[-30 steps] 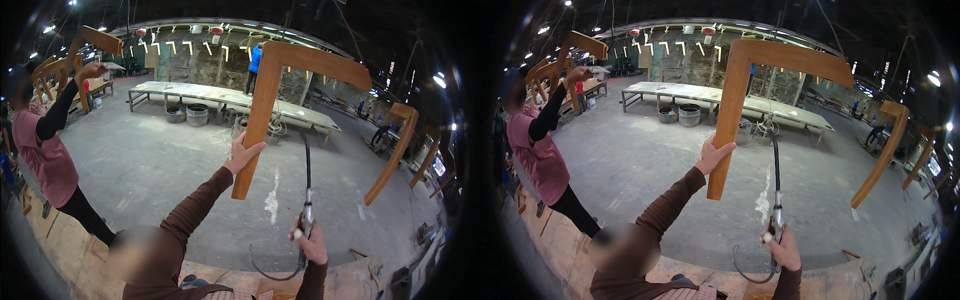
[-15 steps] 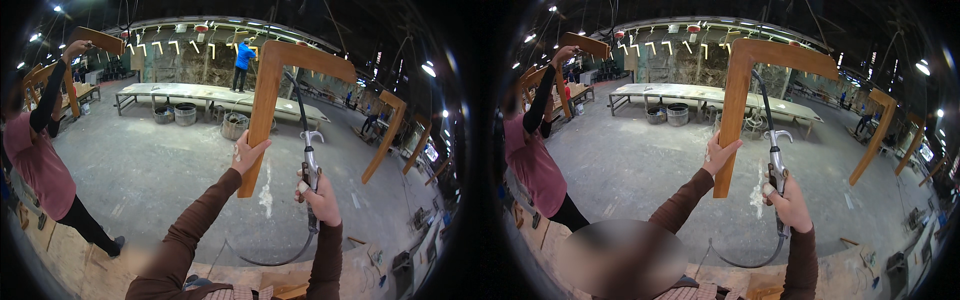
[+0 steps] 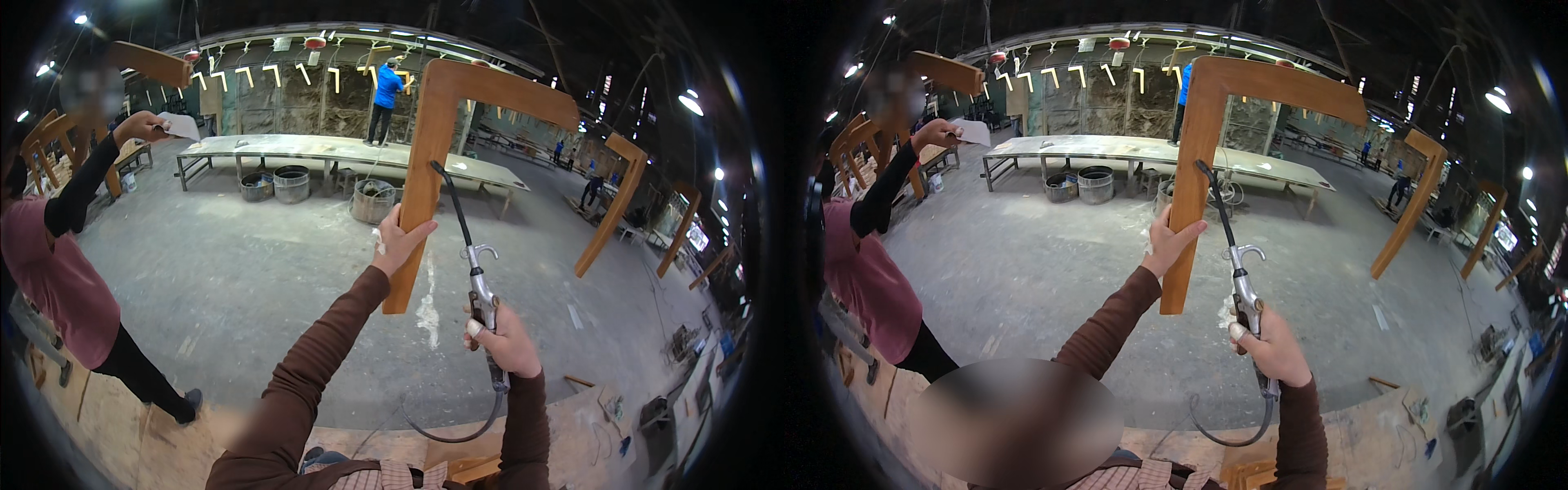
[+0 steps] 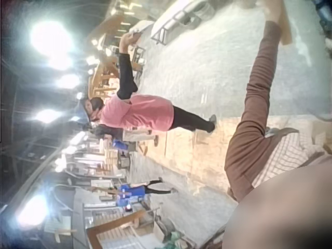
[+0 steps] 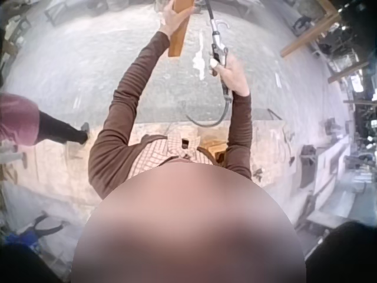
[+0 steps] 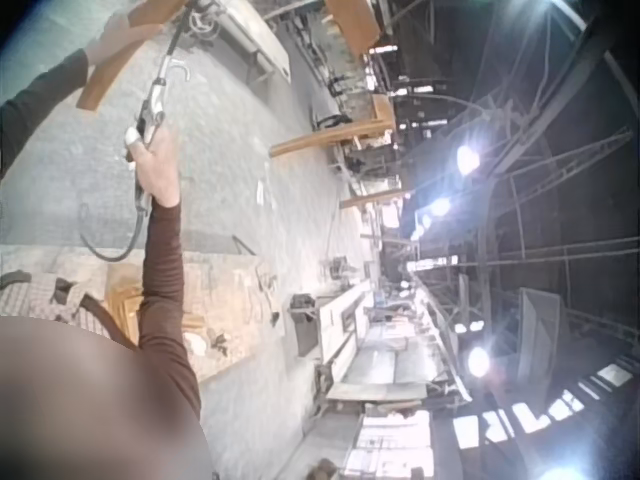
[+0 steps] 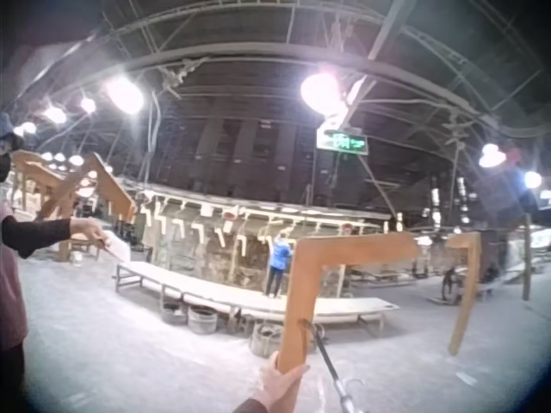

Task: The person sprays a finish onto wooden chair frames using a spray gun. They pick up frames, spray both sides, and place them back on a workbench. Other workers are present in the background.

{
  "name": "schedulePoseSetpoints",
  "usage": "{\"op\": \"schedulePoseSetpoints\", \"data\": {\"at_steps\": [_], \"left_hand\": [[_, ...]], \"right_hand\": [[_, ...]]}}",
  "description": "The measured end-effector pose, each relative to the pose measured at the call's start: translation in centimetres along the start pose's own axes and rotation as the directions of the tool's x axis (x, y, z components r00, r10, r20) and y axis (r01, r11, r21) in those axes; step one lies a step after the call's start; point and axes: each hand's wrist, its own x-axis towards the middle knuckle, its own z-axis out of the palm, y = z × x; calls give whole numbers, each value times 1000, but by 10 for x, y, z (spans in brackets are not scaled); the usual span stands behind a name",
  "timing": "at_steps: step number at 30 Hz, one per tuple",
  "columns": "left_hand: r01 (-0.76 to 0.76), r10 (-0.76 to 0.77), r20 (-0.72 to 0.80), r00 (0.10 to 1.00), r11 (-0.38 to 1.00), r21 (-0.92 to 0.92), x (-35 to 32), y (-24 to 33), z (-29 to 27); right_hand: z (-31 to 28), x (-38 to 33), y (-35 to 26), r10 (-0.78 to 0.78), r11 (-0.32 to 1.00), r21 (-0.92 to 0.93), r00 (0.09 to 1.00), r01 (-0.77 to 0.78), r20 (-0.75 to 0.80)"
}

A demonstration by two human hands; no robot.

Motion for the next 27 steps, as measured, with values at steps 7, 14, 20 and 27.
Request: {"op": "schedulePoseSetpoints", "data": {"at_steps": [7,14,20,27], "left_hand": [[29,-14,145,989,994,-101,42,-2,-19],[72,-52,170,984,991,-111,63,-9,-43],[227,-131,374,918,947,-227,85,-16,-71],[682,33,763,646,424,-595,44,7,-82]], "right_hand": [[-3,-1,4,36,996,85,996,-42,77],[2,-3,-1,3,984,177,998,-13,56],[0,-6,-2,-13,979,203,1000,9,21],[22,-23,-33,-7,947,320,999,18,-38]]}}
